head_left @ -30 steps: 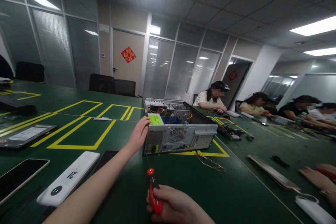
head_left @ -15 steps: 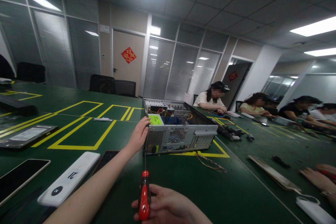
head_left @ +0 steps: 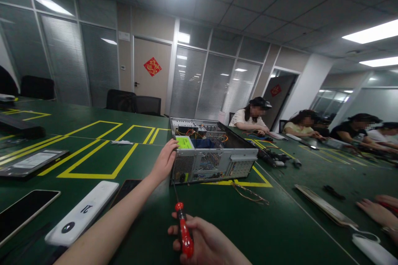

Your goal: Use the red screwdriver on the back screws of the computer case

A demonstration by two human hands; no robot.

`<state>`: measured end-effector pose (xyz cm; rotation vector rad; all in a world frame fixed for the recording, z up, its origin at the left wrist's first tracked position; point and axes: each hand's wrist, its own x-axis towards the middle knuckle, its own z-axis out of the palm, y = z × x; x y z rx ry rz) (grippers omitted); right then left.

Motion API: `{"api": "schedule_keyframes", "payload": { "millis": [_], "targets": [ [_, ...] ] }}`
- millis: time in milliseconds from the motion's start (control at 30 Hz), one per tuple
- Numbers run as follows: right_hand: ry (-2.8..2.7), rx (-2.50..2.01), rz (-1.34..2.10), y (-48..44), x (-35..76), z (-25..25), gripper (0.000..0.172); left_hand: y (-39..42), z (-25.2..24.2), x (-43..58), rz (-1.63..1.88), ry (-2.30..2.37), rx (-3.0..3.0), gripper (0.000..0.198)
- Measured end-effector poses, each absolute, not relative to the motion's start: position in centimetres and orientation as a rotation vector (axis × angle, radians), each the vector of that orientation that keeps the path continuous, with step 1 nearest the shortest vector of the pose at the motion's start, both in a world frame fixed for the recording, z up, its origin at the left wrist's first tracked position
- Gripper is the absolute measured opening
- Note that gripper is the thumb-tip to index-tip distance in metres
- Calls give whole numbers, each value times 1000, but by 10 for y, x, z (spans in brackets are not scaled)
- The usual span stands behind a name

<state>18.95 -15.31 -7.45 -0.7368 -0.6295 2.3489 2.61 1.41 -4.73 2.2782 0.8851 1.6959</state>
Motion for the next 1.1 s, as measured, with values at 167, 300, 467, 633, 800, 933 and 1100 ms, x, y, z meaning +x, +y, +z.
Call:
{"api": "schedule_keyframes", "payload": {
  "millis": [167,300,467,633,800,933,1100],
  "targets": [
    [-794,-633,2364,-156,185,-73,63,15,-49,26,1700,890,2265,31],
    [-850,-689,2279,-155,184,-81,71,14,-48,26,1702,888,2269,30],
    [-795,-911,2139,-154,184,-85,41,14,-48,26,1702,884,2275,30],
    [-909,-992,2166,-153,183,-83,46,13,-46,26,1689,902,2263,30],
    [-935,-950,2169,-152,184,-82,53,14,-47,26,1699,884,2266,29],
    [-883,-910,2204,-153,185,-80,46,16,-48,26,1706,869,2267,29],
    [-846,-894,2231,-155,186,-76,40,13,-46,26,1704,878,2262,29]
  ]
}}
